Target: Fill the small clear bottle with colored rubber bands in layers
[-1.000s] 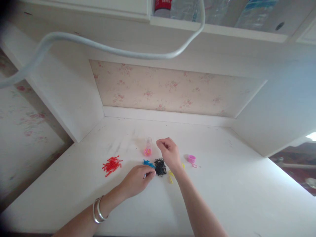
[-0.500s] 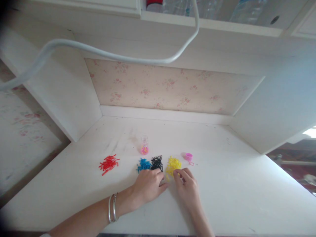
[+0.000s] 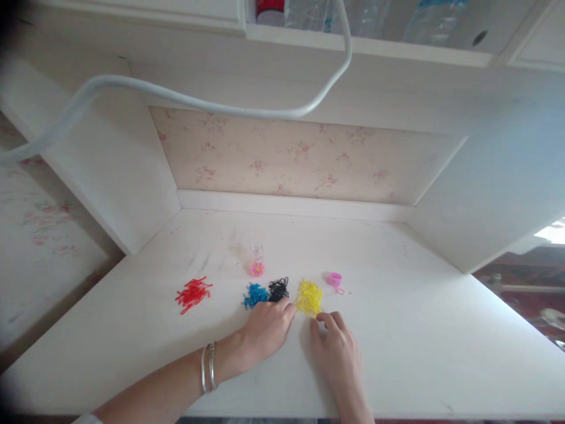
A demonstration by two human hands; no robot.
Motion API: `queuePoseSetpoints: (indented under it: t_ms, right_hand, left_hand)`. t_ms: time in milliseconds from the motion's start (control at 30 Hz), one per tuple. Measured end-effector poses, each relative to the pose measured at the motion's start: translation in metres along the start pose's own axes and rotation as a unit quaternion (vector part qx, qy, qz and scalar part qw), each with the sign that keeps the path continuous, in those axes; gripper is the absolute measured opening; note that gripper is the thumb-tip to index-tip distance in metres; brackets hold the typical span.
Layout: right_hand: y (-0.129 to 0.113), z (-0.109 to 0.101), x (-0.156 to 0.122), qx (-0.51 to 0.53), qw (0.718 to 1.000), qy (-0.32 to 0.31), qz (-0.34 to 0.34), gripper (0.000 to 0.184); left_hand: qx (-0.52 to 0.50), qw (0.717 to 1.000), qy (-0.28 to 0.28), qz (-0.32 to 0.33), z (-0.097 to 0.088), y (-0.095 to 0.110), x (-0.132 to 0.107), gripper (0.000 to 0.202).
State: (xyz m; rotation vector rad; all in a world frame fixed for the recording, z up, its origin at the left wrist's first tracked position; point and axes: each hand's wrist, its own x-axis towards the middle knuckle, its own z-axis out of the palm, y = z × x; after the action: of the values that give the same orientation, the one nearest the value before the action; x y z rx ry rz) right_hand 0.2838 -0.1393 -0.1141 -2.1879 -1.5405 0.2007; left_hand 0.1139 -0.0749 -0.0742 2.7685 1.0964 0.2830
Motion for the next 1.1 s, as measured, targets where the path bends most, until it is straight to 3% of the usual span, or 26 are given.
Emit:
queuePoseSetpoints:
  t_ms: [200,367,433,600,900,1100]
  right_hand:
    - [-0.002,-0.004,-0.001,0.016,1.0,-0.009,0.007,0.035]
    - [-0.005,-0.006,0.001,0.001,1.0,-0.018,0.011,0.036]
    - [-0.006,-0.006,0.001,-0.003,1.0,-0.017,0.008,0.036]
    - [-0.005,-0.005,0.0,-0.007,1.0,0.001,-0.004,0.037]
    - [0.002,-0.003,0.0,0.029,0.999,-0.013,-0.024,0.036]
    - [-0.003,-0.007,-0.003,0.021,0.999,0.02,0.014,0.031]
  left_hand:
    - [-0.062,0.991,0.106,-0.054,-0.036,-0.028,-0.007,0.025]
    - [-0.146,0.956,0.233,-0.1,-0.075,-0.066,0.0,0.023]
    - [-0.161,0.945,0.26,-0.114,-0.084,-0.078,0.005,0.022]
    - [-0.149,0.943,0.264,-0.136,-0.09,-0.093,0.016,0.022]
    - [-0.096,0.953,0.245,-0.151,-0.092,-0.098,0.023,0.022]
    - [-0.086,0.958,0.233,-0.145,-0.089,-0.099,0.021,0.025]
